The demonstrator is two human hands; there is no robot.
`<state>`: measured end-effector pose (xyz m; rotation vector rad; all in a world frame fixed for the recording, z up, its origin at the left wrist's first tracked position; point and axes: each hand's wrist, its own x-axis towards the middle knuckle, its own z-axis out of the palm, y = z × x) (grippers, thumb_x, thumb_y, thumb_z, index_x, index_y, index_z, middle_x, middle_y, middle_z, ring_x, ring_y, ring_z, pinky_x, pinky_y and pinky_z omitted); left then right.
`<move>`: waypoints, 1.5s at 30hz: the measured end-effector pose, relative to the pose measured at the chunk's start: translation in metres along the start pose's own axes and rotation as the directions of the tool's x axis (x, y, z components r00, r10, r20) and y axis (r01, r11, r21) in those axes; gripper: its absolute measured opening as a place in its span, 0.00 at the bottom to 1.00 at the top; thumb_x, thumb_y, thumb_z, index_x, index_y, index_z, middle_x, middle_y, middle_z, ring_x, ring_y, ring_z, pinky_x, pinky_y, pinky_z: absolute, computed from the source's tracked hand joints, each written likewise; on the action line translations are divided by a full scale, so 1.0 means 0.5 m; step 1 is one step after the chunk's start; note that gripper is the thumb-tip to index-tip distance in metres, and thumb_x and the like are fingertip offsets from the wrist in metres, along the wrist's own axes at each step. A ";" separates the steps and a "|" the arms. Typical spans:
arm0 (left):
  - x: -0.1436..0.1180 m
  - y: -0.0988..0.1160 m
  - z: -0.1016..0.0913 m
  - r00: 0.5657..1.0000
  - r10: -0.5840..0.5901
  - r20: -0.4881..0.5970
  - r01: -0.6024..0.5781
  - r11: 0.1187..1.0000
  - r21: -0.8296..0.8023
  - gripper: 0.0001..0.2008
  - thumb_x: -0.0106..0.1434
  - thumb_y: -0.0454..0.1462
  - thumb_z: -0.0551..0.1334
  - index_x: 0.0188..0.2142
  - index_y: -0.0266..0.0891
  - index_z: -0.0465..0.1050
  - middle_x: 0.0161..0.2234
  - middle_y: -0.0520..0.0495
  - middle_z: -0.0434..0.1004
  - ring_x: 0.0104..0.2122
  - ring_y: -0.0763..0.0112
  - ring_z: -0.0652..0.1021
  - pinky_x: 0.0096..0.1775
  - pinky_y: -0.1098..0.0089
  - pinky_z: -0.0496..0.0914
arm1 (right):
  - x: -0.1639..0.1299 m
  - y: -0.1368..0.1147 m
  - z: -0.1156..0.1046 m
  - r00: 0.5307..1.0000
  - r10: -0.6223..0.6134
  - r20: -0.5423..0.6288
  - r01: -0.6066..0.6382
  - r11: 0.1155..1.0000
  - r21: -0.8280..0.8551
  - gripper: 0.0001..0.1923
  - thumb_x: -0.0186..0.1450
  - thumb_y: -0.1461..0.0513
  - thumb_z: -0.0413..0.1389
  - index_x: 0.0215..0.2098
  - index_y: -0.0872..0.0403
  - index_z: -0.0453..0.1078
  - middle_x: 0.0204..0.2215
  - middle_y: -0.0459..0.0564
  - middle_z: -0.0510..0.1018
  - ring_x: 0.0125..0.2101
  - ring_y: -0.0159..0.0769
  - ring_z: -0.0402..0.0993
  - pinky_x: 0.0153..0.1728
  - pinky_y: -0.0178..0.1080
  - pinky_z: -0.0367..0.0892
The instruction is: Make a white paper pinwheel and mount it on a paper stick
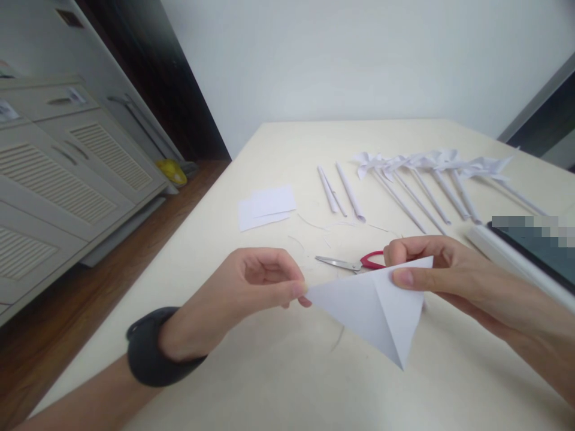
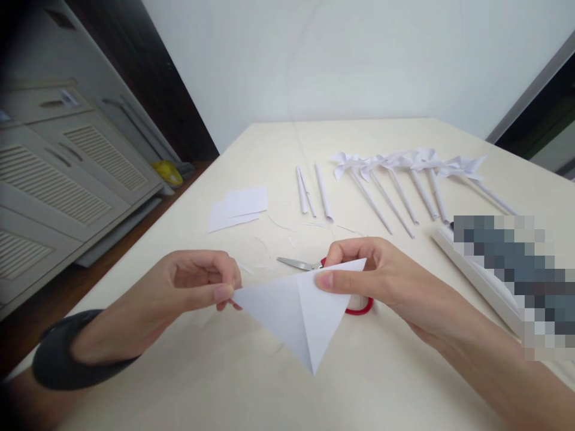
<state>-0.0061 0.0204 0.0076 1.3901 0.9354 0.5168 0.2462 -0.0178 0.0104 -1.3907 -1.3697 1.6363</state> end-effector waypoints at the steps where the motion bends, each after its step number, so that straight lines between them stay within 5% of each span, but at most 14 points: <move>1: 0.001 0.001 -0.003 1.000 0.010 -0.010 -0.010 1.000 0.016 0.05 0.55 0.34 0.62 0.24 0.38 0.70 0.22 0.53 0.73 0.26 0.76 0.72 0.29 0.77 0.64 | 0.001 0.001 -0.001 1.000 0.004 -0.003 -0.004 1.000 0.005 0.10 0.55 0.58 0.58 0.21 0.52 0.63 0.25 0.47 0.71 0.27 0.37 0.68 0.22 0.35 0.56; 7: 0.005 0.005 -0.010 1.000 -0.004 0.014 0.003 0.998 0.067 0.05 0.56 0.34 0.61 0.24 0.38 0.70 0.24 0.53 0.75 0.26 0.76 0.73 0.29 0.76 0.64 | 0.000 -0.004 -0.004 1.000 -0.001 0.003 0.001 1.000 0.019 0.11 0.57 0.59 0.57 0.20 0.52 0.63 0.23 0.47 0.68 0.33 0.40 0.69 0.25 0.35 0.58; 16: 0.012 0.015 -0.026 0.986 0.133 -0.099 -0.120 0.985 0.124 0.05 0.59 0.35 0.57 0.28 0.37 0.68 0.28 0.49 0.74 0.31 0.72 0.72 0.32 0.74 0.65 | 0.005 -0.008 -0.003 1.000 0.009 -0.013 -0.010 1.000 -0.028 0.14 0.55 0.56 0.59 0.19 0.53 0.61 0.19 0.43 0.67 0.19 0.29 0.60 0.19 0.33 0.50; 23: 0.002 0.006 0.020 0.975 0.032 0.220 -0.056 0.993 0.102 0.11 0.54 0.34 0.62 0.39 0.38 0.66 0.36 0.49 0.72 0.35 0.71 0.72 0.36 0.71 0.67 | 0.012 0.013 0.057 0.999 0.042 0.000 -0.042 0.995 -0.092 0.13 0.55 0.57 0.58 0.21 0.53 0.58 0.20 0.41 0.64 0.21 0.29 0.60 0.22 0.32 0.52; 32: -0.023 -0.003 0.053 0.974 0.163 0.155 -0.217 0.864 0.453 0.30 0.43 0.37 0.70 0.46 0.48 0.63 0.43 0.53 0.70 0.36 0.70 0.71 0.37 0.70 0.66 | 0.022 0.046 0.068 0.994 0.107 0.009 -0.107 0.994 0.004 0.14 0.54 0.55 0.58 0.23 0.53 0.57 0.20 0.44 0.68 0.22 0.32 0.63 0.22 0.32 0.54; 37: -0.025 -0.006 0.065 0.969 0.188 0.162 -0.244 0.841 0.482 0.26 0.50 0.31 0.65 0.46 0.52 0.62 0.42 0.54 0.68 0.35 0.71 0.70 0.29 0.75 0.64 | 0.014 0.036 0.071 0.994 0.107 0.001 -0.107 0.994 0.007 0.14 0.56 0.54 0.56 0.23 0.52 0.57 0.20 0.42 0.67 0.22 0.31 0.61 0.23 0.32 0.53; 45: -0.029 0.009 0.058 0.972 0.170 0.161 -0.225 0.871 0.437 0.26 0.53 0.35 0.63 0.50 0.47 0.58 0.48 0.48 0.64 0.41 0.67 0.69 0.35 0.71 0.68 | -0.010 0.005 0.066 0.995 -0.039 0.095 0.019 0.979 0.201 0.14 0.64 0.53 0.47 0.28 0.55 0.62 0.26 0.45 0.65 0.27 0.31 0.61 0.32 0.35 0.59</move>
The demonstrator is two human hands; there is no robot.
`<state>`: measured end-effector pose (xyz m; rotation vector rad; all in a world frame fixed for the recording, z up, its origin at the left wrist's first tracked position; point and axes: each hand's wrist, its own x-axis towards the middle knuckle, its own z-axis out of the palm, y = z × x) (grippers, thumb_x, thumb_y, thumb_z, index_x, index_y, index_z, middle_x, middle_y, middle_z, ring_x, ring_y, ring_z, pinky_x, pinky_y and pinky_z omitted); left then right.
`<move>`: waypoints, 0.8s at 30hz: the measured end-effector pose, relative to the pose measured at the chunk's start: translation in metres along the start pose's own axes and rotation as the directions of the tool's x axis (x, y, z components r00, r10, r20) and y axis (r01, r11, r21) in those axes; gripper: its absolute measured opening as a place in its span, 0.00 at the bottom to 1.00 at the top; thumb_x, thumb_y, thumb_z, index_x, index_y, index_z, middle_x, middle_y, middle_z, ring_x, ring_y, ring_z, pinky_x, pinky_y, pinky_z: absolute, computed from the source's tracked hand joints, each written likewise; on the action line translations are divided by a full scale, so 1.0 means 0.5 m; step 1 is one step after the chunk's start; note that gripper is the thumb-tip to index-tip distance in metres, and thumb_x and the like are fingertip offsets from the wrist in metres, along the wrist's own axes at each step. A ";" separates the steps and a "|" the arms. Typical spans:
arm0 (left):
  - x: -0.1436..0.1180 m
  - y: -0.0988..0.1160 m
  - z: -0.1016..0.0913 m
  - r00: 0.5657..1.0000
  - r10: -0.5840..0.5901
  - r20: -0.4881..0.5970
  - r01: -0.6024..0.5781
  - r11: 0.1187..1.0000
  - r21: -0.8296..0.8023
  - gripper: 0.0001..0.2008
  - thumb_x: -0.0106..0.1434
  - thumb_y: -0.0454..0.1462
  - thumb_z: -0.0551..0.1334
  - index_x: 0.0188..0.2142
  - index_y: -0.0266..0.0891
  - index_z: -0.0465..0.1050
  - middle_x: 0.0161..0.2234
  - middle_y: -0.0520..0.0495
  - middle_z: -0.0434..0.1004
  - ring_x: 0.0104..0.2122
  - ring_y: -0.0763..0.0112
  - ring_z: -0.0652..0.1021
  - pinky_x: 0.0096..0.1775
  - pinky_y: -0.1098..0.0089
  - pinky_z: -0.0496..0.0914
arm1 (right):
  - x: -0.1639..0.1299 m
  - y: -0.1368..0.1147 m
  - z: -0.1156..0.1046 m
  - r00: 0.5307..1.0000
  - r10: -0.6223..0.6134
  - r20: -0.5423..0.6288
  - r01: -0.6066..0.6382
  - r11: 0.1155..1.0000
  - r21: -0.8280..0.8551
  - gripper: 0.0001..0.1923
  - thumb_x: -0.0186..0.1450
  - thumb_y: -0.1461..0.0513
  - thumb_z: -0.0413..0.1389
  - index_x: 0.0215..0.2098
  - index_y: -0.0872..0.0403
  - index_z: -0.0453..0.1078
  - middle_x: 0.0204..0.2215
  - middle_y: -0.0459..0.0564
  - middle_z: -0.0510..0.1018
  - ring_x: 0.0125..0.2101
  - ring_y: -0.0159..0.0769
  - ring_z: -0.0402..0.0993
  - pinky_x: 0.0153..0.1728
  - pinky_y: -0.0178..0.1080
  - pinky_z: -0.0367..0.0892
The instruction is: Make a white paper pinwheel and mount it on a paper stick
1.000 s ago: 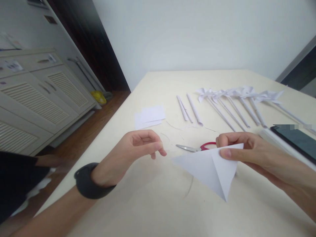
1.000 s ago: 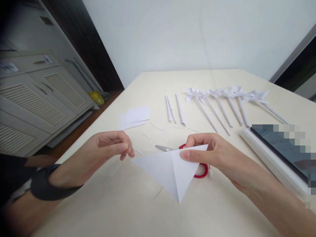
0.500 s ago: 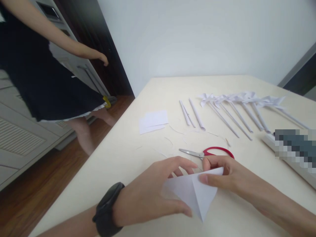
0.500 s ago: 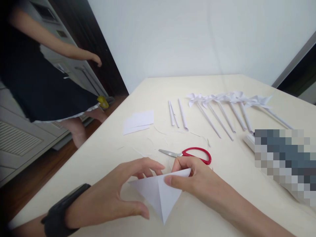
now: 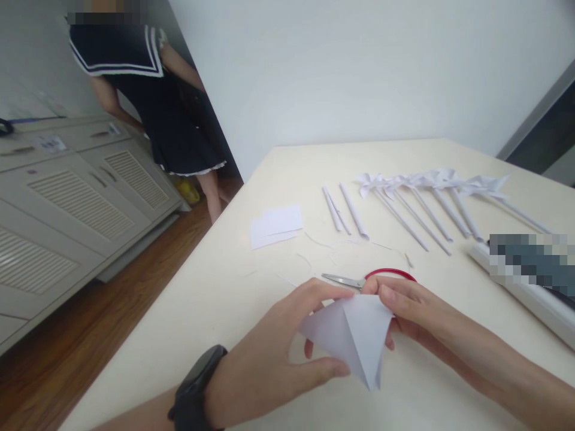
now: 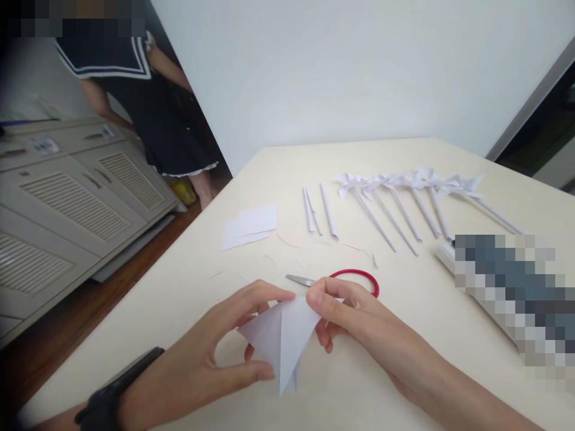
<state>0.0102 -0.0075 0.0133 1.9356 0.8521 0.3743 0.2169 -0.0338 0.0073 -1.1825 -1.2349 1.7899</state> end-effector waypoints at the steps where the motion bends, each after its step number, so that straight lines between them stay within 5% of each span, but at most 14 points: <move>1: 0.000 0.001 -0.004 1.000 -0.024 -0.018 0.024 1.000 -0.011 0.25 0.54 0.35 0.63 0.50 0.46 0.58 0.48 0.48 0.65 0.41 0.66 0.69 0.37 0.70 0.68 | 0.000 -0.001 0.000 1.000 -0.001 0.028 0.000 0.999 0.046 0.14 0.64 0.52 0.47 0.30 0.55 0.62 0.26 0.46 0.65 0.27 0.31 0.61 0.31 0.35 0.59; 7: 0.003 -0.015 -0.006 0.987 -0.067 -0.145 0.054 0.994 -0.091 0.24 0.57 0.40 0.60 0.51 0.48 0.55 0.48 0.49 0.67 0.43 0.66 0.70 0.46 0.64 0.63 | 0.010 0.016 0.009 0.993 -0.077 0.085 0.070 0.994 0.083 0.17 0.62 0.49 0.47 0.33 0.55 0.62 0.25 0.46 0.66 0.28 0.32 0.63 0.30 0.36 0.61; 12: 0.004 -0.019 0.002 0.992 -0.091 -0.087 0.077 0.985 -0.153 0.24 0.58 0.42 0.59 0.53 0.45 0.55 0.50 0.46 0.67 0.45 0.63 0.70 0.50 0.60 0.60 | 0.013 0.030 0.024 0.986 -0.155 0.067 0.158 0.987 -0.035 0.17 0.60 0.55 0.54 0.46 0.52 0.62 0.29 0.45 0.69 0.28 0.30 0.64 0.29 0.32 0.61; 18: -0.003 -0.021 0.012 0.984 -0.111 -0.139 0.062 0.946 -0.319 0.20 0.62 0.42 0.54 0.53 0.47 0.57 0.53 0.49 0.64 0.47 0.64 0.70 0.48 0.65 0.63 | 0.007 0.017 0.032 0.996 -0.032 -0.078 0.023 0.994 -0.111 0.15 0.60 0.64 0.54 0.46 0.52 0.64 0.37 0.48 0.73 0.35 0.35 0.69 0.34 0.35 0.65; 24: -0.007 -0.039 0.011 0.872 -0.384 -0.304 0.177 0.826 -0.535 0.22 0.61 0.43 0.55 0.54 0.42 0.61 0.55 0.45 0.63 0.53 0.56 0.64 0.50 0.63 0.61 | 0.008 0.016 0.029 0.996 -0.024 -0.083 0.019 0.998 -0.062 0.17 0.61 0.67 0.50 0.49 0.51 0.62 0.41 0.49 0.73 0.40 0.38 0.69 0.41 0.41 0.66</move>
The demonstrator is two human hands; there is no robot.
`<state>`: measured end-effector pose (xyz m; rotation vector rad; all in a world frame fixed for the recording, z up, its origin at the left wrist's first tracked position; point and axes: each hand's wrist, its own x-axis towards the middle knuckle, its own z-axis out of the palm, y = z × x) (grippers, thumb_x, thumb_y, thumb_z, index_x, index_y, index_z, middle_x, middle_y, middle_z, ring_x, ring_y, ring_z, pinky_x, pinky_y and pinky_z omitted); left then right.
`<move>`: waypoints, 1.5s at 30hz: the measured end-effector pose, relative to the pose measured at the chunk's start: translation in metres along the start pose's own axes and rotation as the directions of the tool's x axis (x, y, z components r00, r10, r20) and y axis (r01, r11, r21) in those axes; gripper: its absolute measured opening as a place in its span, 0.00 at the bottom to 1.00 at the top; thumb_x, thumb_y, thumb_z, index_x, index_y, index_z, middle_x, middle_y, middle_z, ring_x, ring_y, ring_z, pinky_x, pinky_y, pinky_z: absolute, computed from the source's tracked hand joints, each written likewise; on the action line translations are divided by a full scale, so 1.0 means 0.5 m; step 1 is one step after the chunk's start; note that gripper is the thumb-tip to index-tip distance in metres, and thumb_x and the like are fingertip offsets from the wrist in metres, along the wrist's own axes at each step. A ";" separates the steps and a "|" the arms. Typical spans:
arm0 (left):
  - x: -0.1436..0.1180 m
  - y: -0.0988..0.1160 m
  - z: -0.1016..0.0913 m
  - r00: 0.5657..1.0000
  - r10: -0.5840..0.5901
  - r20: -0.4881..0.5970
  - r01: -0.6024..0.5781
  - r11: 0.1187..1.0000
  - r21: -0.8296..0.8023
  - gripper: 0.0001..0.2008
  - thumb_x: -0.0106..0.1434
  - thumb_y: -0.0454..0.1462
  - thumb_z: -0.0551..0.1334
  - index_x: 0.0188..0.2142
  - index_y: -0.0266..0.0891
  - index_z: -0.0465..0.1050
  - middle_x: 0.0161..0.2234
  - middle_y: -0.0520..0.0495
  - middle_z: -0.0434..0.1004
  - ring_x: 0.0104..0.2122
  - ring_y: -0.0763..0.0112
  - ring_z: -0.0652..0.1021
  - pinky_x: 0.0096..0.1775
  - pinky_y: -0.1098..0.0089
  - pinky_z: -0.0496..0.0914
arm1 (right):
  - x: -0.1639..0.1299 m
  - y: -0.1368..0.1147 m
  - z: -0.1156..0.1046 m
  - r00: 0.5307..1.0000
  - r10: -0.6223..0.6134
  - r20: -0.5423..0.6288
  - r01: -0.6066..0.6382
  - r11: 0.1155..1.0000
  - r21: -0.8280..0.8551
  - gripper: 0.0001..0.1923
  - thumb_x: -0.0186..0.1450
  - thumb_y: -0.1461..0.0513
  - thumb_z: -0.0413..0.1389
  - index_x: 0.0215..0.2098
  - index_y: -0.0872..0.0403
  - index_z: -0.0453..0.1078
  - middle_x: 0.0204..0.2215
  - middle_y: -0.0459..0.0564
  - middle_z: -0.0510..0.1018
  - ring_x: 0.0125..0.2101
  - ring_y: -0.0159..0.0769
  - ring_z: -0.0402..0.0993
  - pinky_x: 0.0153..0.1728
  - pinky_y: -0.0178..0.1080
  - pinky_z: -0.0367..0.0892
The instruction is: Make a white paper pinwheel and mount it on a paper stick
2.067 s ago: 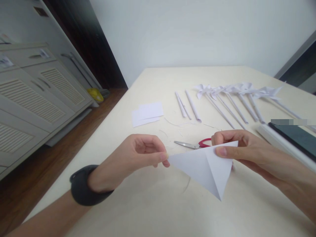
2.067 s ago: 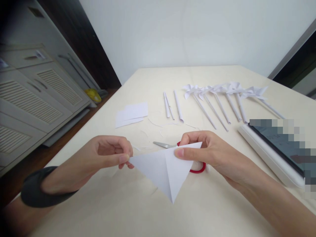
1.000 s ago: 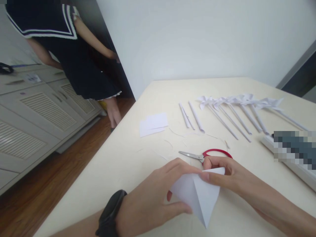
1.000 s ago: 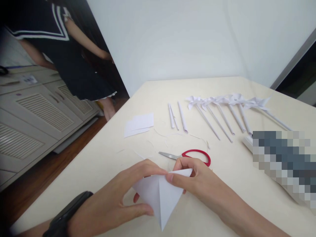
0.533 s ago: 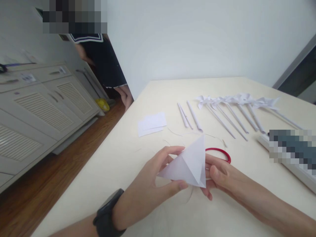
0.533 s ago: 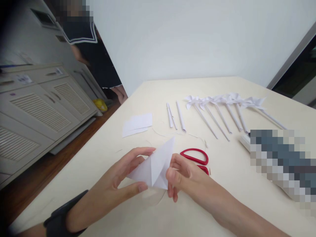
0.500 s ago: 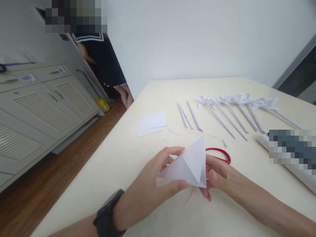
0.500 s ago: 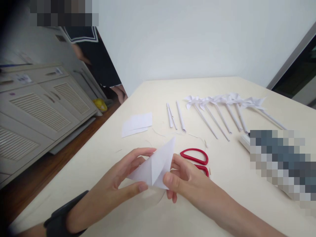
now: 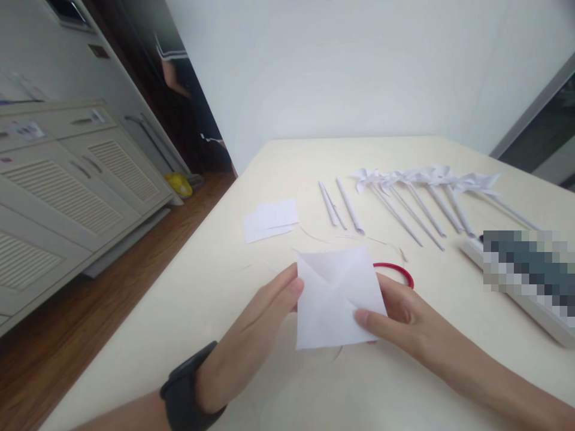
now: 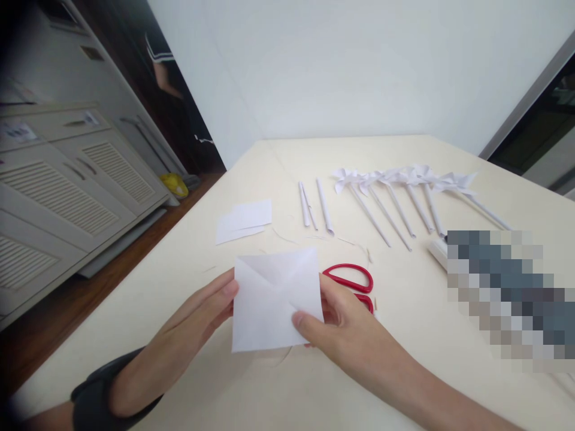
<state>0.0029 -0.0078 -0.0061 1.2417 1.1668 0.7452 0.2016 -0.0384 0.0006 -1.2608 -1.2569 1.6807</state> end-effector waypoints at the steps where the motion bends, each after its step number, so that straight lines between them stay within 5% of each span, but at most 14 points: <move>1: 0.003 0.000 0.000 0.999 0.005 0.033 -0.003 0.998 -0.061 0.21 0.61 0.42 0.54 0.54 0.42 0.61 0.54 0.45 0.64 0.52 0.57 0.65 0.50 0.63 0.62 | 0.001 0.001 0.000 1.000 0.000 -0.005 -0.001 1.000 -0.014 0.17 0.61 0.67 0.50 0.49 0.51 0.63 0.40 0.49 0.73 0.39 0.38 0.69 0.39 0.41 0.66; 5: 0.014 0.004 0.005 0.985 0.092 0.143 -0.056 0.971 -0.234 0.17 0.64 0.37 0.50 0.53 0.44 0.62 0.53 0.49 0.66 0.50 0.62 0.67 0.46 0.66 0.65 | 0.002 0.005 -0.001 1.000 0.002 -0.030 -0.004 0.998 -0.069 0.17 0.61 0.68 0.50 0.47 0.51 0.64 0.39 0.48 0.72 0.37 0.36 0.69 0.34 0.38 0.67; 15: 0.019 0.004 0.002 0.952 -0.042 0.304 0.095 0.982 -0.161 0.18 0.57 0.36 0.61 0.48 0.41 0.67 0.46 0.46 0.74 0.44 0.60 0.73 0.45 0.63 0.66 | 0.011 0.035 -0.006 0.994 -0.109 0.003 0.108 0.985 -0.134 0.17 0.61 0.68 0.50 0.46 0.47 0.64 0.37 0.44 0.71 0.31 0.31 0.66 0.29 0.32 0.66; 25: 0.019 0.002 0.005 0.959 -0.056 0.276 0.068 0.997 -0.031 0.16 0.53 0.40 0.63 0.40 0.35 0.69 0.37 0.43 0.75 0.37 0.58 0.75 0.40 0.61 0.68 | 0.004 0.029 0.002 0.985 -0.167 -0.038 0.137 0.902 -0.409 0.04 0.61 0.63 0.51 0.36 0.51 0.63 0.32 0.44 0.71 0.34 0.35 0.68 0.32 0.35 0.65; 35: 0.015 -0.001 0.014 0.954 -0.077 0.291 0.094 0.995 -0.044 0.15 0.51 0.39 0.65 0.38 0.37 0.70 0.33 0.47 0.75 0.37 0.59 0.74 0.40 0.62 0.68 | 0.008 0.036 0.011 0.963 -0.257 -0.084 0.145 0.753 -0.642 0.07 0.61 0.62 0.51 0.39 0.51 0.64 0.33 0.47 0.74 0.33 0.38 0.69 0.30 0.37 0.63; 41: 0.011 -0.002 0.031 0.963 -0.128 0.236 0.175 0.966 -0.190 0.13 0.55 0.40 0.61 0.39 0.35 0.71 0.31 0.45 0.76 0.33 0.61 0.75 0.39 0.60 0.66 | 0.006 0.037 0.003 0.906 -0.424 0.015 0.328 0.677 -0.659 0.10 0.62 0.67 0.49 0.40 0.49 0.62 0.34 0.46 0.71 0.33 0.35 0.67 0.32 0.35 0.63; 45: 0.017 -0.004 0.023 0.933 -0.135 0.333 0.211 0.956 -0.203 0.12 0.55 0.38 0.62 0.38 0.35 0.71 0.34 0.45 0.75 0.35 0.62 0.75 0.41 0.62 0.65 | 0.003 0.032 -0.002 0.854 -0.515 0.069 0.423 0.612 -0.668 0.15 0.61 0.70 0.48 0.42 0.47 0.63 0.37 0.47 0.69 0.36 0.35 0.66 0.33 0.34 0.64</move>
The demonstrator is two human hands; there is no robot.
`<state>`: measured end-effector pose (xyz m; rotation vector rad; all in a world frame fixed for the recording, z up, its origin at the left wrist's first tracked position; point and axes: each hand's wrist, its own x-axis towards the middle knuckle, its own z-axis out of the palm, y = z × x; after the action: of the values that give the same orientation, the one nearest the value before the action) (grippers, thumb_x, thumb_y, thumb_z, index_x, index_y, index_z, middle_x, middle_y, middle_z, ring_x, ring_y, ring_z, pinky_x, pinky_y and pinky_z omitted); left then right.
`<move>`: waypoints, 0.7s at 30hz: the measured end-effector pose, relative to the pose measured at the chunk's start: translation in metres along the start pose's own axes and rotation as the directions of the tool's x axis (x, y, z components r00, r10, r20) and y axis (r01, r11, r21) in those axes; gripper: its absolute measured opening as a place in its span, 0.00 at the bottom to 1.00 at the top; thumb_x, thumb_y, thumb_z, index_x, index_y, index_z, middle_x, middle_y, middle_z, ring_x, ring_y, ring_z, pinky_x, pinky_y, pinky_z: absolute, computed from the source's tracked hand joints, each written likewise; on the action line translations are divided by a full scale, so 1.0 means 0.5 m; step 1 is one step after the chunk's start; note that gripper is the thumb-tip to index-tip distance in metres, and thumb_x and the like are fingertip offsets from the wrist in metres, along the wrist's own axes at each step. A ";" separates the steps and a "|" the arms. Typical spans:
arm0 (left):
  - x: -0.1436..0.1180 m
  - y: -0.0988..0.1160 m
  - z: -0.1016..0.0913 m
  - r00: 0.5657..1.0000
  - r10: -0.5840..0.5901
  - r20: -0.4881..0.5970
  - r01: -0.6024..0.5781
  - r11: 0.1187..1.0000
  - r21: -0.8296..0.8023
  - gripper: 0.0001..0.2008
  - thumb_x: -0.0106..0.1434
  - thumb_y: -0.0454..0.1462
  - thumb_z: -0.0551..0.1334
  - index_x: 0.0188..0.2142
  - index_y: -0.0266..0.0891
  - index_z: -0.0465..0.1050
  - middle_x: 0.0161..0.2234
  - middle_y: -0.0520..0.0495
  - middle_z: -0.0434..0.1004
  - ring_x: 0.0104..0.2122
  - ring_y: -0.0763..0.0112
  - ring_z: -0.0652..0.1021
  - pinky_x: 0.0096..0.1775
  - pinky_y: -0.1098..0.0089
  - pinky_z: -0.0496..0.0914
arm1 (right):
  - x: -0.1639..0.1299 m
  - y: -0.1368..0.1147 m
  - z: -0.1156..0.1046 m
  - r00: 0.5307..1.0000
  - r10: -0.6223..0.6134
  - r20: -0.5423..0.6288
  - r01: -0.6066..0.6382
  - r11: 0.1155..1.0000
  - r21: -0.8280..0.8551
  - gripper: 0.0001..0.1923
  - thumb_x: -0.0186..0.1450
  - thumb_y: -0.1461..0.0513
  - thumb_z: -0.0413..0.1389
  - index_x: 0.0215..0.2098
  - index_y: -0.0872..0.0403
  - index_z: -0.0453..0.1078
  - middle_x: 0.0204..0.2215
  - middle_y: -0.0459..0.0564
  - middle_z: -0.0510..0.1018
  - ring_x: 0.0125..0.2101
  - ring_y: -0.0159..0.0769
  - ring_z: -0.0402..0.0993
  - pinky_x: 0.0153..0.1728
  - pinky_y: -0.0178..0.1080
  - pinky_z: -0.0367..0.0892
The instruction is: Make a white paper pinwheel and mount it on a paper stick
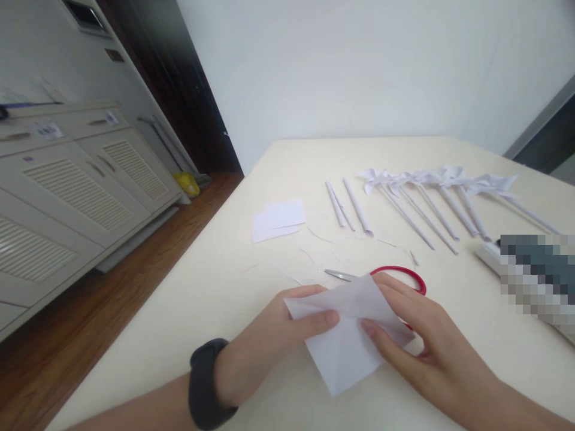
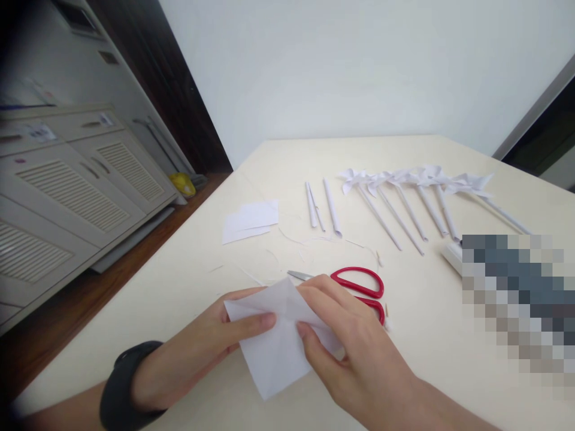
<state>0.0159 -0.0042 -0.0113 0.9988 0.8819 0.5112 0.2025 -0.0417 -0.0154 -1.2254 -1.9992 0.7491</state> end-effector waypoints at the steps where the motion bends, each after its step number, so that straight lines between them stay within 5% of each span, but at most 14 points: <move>1: 0.001 0.003 -0.003 1.000 -0.003 0.030 0.003 1.000 -0.006 0.11 0.55 0.36 0.62 0.39 0.36 0.70 0.35 0.45 0.75 0.36 0.63 0.74 0.42 0.63 0.64 | 0.000 0.000 -0.002 1.000 -0.026 0.003 0.026 1.000 -0.006 0.17 0.60 0.71 0.48 0.44 0.46 0.63 0.38 0.47 0.68 0.37 0.35 0.65 0.33 0.34 0.64; 7: 0.004 0.026 0.000 0.998 -0.031 0.060 0.040 0.986 -0.164 0.12 0.57 0.33 0.60 0.42 0.38 0.69 0.40 0.45 0.73 0.42 0.64 0.72 0.43 0.67 0.63 | -0.006 0.009 -0.007 0.987 -0.142 0.075 0.151 0.977 -0.149 0.26 0.59 0.73 0.44 0.52 0.44 0.59 0.47 0.50 0.63 0.40 0.37 0.66 0.35 0.38 0.65; 14: 0.004 0.016 -0.012 0.995 0.033 0.091 -0.001 0.944 -0.331 0.16 0.56 0.37 0.55 0.44 0.37 0.67 0.41 0.42 0.72 0.44 0.55 0.70 0.47 0.56 0.61 | -0.005 0.025 -0.015 0.967 -0.201 0.159 0.249 0.885 -0.394 0.29 0.59 0.71 0.44 0.57 0.44 0.52 0.50 0.52 0.59 0.34 0.36 0.66 0.32 0.41 0.66; 21: 0.003 0.010 -0.016 0.993 0.074 0.088 -0.066 0.994 -0.086 0.26 0.54 0.30 0.61 0.51 0.40 0.55 0.49 0.41 0.66 0.47 0.60 0.70 0.47 0.61 0.63 | -0.001 0.013 -0.011 0.968 -0.156 0.198 0.226 0.885 -0.408 0.36 0.52 0.71 0.47 0.58 0.46 0.50 0.55 0.51 0.55 0.40 0.39 0.64 0.37 0.43 0.66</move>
<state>0.0101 0.0031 -0.0094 0.9721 0.7407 0.5530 0.2102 -0.0389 -0.0169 -1.2067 -2.4673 0.3229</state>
